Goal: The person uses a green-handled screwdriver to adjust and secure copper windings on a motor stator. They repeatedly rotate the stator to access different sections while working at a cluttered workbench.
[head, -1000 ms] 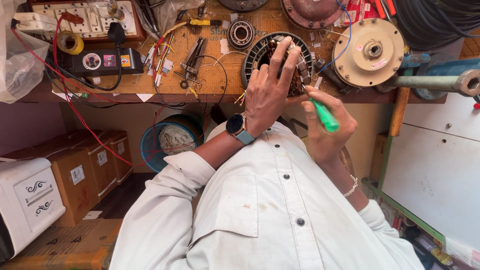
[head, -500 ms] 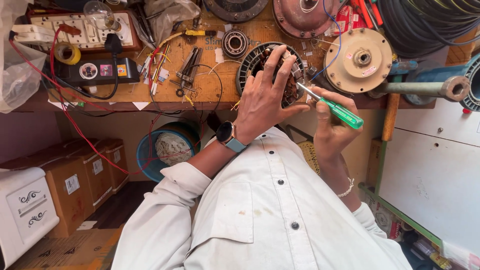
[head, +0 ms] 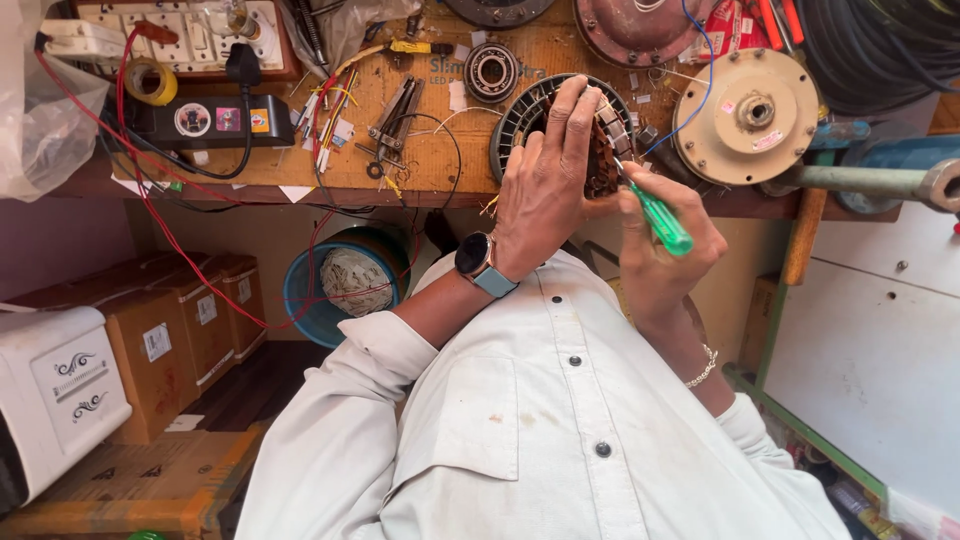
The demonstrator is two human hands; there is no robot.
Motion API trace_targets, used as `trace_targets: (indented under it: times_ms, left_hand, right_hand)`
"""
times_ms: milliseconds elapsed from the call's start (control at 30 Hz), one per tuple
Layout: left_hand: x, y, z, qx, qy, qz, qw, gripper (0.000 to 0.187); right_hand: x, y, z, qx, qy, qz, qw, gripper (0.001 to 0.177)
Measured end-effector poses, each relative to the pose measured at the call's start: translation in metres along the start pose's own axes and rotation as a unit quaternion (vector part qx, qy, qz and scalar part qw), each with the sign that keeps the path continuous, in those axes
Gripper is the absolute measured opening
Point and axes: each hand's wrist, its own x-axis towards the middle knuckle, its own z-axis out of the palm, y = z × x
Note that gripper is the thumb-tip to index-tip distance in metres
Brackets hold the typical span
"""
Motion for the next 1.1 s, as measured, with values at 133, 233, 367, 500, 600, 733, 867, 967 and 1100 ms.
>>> trace_targets:
  times_ms: [133,233,367,500,600,733,867,967,1100]
  left_hand:
    - [0.003,0.002,-0.002,0.004,-0.005,0.0,1.0,0.117]
    - [0.005,0.004,-0.002,0.009,-0.008,0.004,1.0,0.115]
    - [0.005,0.006,0.003,0.02,0.009,0.015,1.0,0.114]
    - [0.004,0.005,0.005,0.007,0.01,0.012,1.0,0.112]
    - [0.003,0.003,0.005,-0.005,-0.012,-0.003,1.0,0.115]
    - [0.001,0.004,0.007,0.018,0.026,0.03,0.999,0.11]
    - [0.001,0.003,0.007,0.087,0.053,0.106,0.989,0.102]
    - [0.003,-0.002,0.003,0.16,0.026,0.158,0.974,0.093]
    - [0.01,-0.003,-0.003,0.112,-0.051,0.159,0.98,0.103]
  right_hand:
    - [0.002,-0.006,-0.001,-0.018,-0.016,-0.013,1.0,0.017]
    - [0.015,-0.003,-0.002,0.014,0.013,0.028,0.999,0.018]
    - [0.029,-0.001,-0.005,0.035,0.009,0.079,0.996,0.021]
    - [0.02,-0.005,-0.011,-0.056,-0.022,0.017,0.998,0.019]
    - [0.008,-0.003,-0.009,-0.035,-0.024,-0.013,0.999,0.02]
    - [0.002,0.012,-0.011,0.024,0.009,-0.045,0.999,0.023]
    - [-0.005,0.02,-0.021,0.157,0.076,-0.011,0.985,0.034]
    - [-0.009,0.023,-0.028,0.141,0.065,0.008,0.988,0.037]
    - [-0.008,0.023,-0.026,0.078,0.056,0.045,0.994,0.032]
